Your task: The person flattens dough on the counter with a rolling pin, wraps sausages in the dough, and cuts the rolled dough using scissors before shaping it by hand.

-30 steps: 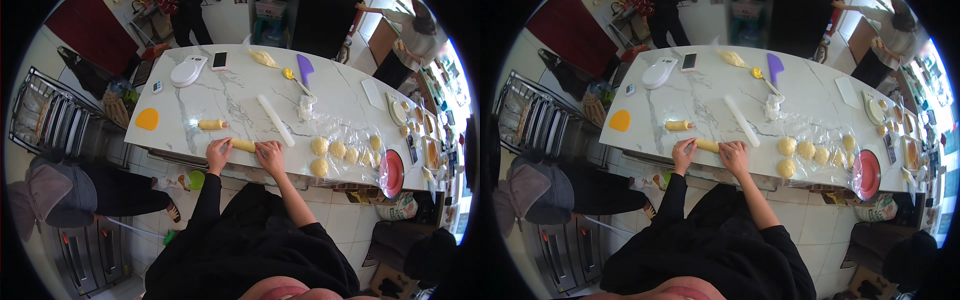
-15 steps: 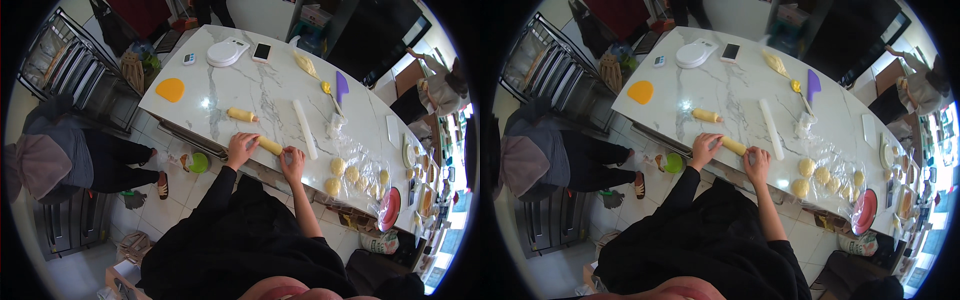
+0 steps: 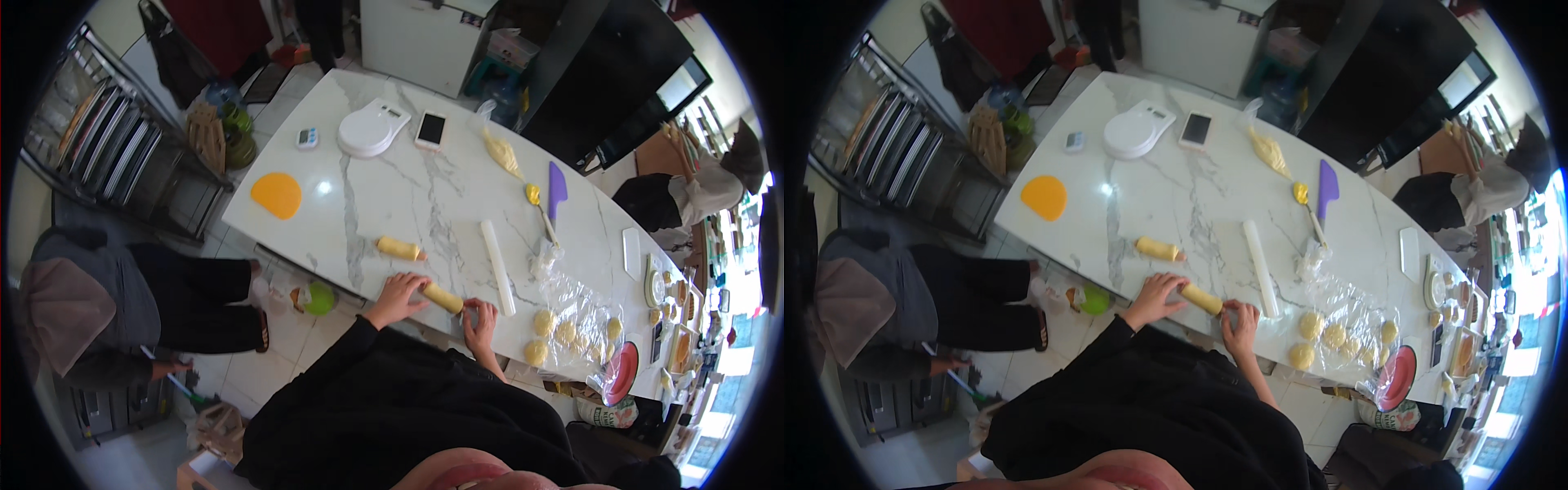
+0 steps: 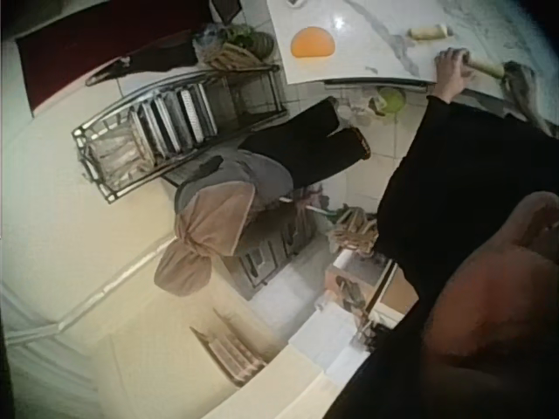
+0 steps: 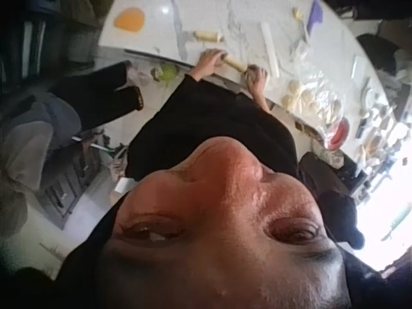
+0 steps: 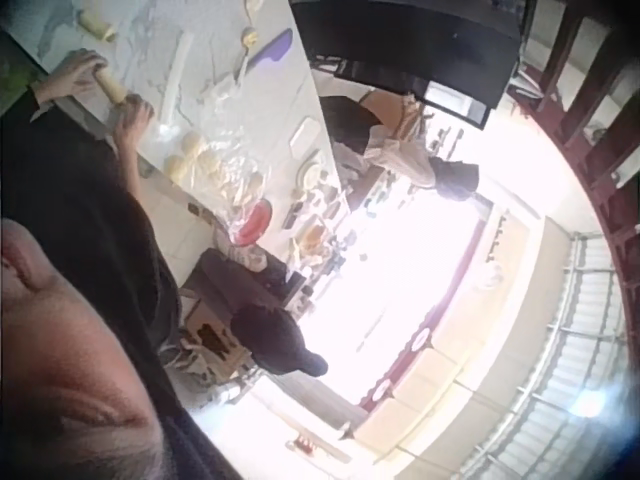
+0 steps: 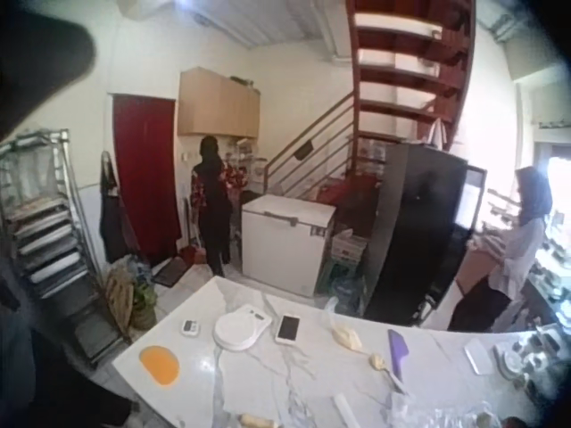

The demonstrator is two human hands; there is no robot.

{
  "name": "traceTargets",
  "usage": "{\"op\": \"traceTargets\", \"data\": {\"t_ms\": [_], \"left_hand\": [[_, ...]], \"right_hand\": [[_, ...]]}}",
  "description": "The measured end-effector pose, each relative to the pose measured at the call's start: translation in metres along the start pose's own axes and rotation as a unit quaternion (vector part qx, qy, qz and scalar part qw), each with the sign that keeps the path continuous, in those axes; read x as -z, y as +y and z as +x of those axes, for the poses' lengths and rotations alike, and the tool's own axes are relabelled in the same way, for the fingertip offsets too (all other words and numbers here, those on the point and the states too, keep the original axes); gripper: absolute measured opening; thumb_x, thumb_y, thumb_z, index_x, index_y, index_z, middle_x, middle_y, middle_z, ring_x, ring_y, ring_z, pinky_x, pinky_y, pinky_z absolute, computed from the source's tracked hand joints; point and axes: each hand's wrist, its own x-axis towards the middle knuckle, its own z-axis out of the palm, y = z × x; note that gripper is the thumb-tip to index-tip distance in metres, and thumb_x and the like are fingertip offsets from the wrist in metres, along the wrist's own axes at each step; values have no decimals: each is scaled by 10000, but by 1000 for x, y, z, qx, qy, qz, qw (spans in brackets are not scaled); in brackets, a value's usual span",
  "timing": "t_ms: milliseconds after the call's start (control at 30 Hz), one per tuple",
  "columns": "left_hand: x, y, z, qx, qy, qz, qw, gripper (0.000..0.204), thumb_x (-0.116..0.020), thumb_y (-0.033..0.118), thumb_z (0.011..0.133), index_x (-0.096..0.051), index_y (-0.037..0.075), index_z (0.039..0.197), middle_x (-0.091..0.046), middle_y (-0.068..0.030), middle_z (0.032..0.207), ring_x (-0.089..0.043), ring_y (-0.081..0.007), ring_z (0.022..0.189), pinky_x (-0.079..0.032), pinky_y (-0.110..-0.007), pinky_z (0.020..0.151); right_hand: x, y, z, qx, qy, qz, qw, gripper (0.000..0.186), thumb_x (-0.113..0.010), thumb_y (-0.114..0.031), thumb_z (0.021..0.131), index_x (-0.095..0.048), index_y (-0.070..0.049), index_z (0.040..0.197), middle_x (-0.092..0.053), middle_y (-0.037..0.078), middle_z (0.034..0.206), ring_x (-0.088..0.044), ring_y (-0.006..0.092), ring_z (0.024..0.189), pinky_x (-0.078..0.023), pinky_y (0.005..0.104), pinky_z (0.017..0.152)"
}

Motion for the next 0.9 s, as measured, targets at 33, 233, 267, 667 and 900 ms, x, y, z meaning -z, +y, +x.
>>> {"op": "traceTargets", "data": {"t_ms": [33, 233, 267, 667, 900], "left_hand": [[4, 6, 3, -1, -17, 4, 1000, 482, -642, 291, 659, -470, 167, 1093, -479, -3, 992, -447, -198, 900, -320, -332, 753], [2, 24, 33, -88, -69, -43, 993, 482, -662, 212, 644, -494, 144, 1090, -462, -20, 1101, -431, -212, 1038, -351, -343, 853], [-5, 18, 34, -102, -112, -43, 987, 457, -664, 213, 642, -514, 133, 1066, -473, -28, 1081, -440, -211, 1025, -359, -342, 840], [150, 58, 235, -259, 181, -20, 948, 251, -555, 85, 731, -543, 73, 982, -524, -109, 978, -473, -251, 955, -364, -346, 839], [279, -9, 348, -244, 209, 351, 880, 237, -554, 102, 714, -570, 65, 947, -561, -128, 905, -523, -275, 856, -417, -356, 747]], "right_hand": [[1, 0, 0, -6, -9, 2, 1000, 192, -537, -50, 689, -507, -38, 879, -546, 76, 839, -490, 248, 833, -305, 366, 834], [1, 1, 4, -27, -17, 17, 999, 211, -552, -55, 682, -508, -51, 889, -547, 67, 835, -488, 241, 832, -305, 356, 834], [1, -1, 4, -31, -12, 18, 999, 211, -552, -55, 682, -508, -51, 889, -547, 67, 835, -488, 241, 832, -305, 356, 834], [31, -116, 133, 70, -164, 194, 964, 277, -568, -298, 766, -544, -23, 770, -545, 145, 706, -526, 306, 665, -406, 374, 582], [13, -267, 180, 244, -124, 262, 926, 327, -458, -318, 819, -449, -3, 733, -495, 174, 577, -520, 367, 645, -410, 411, 585]]}}
